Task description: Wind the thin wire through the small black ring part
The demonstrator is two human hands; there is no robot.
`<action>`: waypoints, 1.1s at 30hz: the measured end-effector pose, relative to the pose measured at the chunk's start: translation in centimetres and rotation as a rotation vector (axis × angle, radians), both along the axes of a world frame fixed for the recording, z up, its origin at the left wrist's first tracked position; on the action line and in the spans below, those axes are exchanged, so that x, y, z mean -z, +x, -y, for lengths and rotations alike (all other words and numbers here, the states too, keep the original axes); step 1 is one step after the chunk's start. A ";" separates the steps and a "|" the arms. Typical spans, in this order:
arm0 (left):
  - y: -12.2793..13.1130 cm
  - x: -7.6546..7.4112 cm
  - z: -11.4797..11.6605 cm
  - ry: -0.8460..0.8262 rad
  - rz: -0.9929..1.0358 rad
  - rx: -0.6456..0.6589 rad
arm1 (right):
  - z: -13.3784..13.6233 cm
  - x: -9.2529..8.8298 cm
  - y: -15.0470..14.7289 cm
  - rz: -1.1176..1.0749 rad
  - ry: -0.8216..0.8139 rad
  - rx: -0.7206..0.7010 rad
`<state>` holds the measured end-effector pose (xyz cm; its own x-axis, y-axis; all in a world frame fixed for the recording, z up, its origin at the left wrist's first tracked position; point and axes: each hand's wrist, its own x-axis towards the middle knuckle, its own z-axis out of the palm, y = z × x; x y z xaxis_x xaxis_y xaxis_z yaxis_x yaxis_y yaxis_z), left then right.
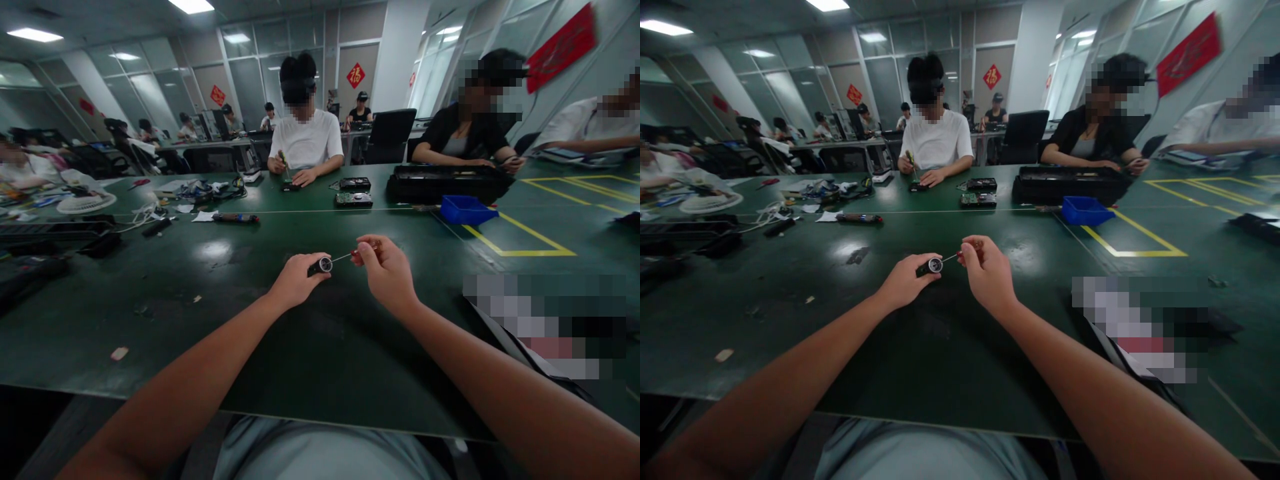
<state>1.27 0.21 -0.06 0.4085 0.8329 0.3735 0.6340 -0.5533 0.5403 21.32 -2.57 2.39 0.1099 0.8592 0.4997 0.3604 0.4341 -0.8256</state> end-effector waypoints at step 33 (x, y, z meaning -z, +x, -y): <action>-0.4 0.5 -0.2 -0.014 -0.010 -0.009 | 0.6 -0.7 0.4 0.418 0.050 -0.025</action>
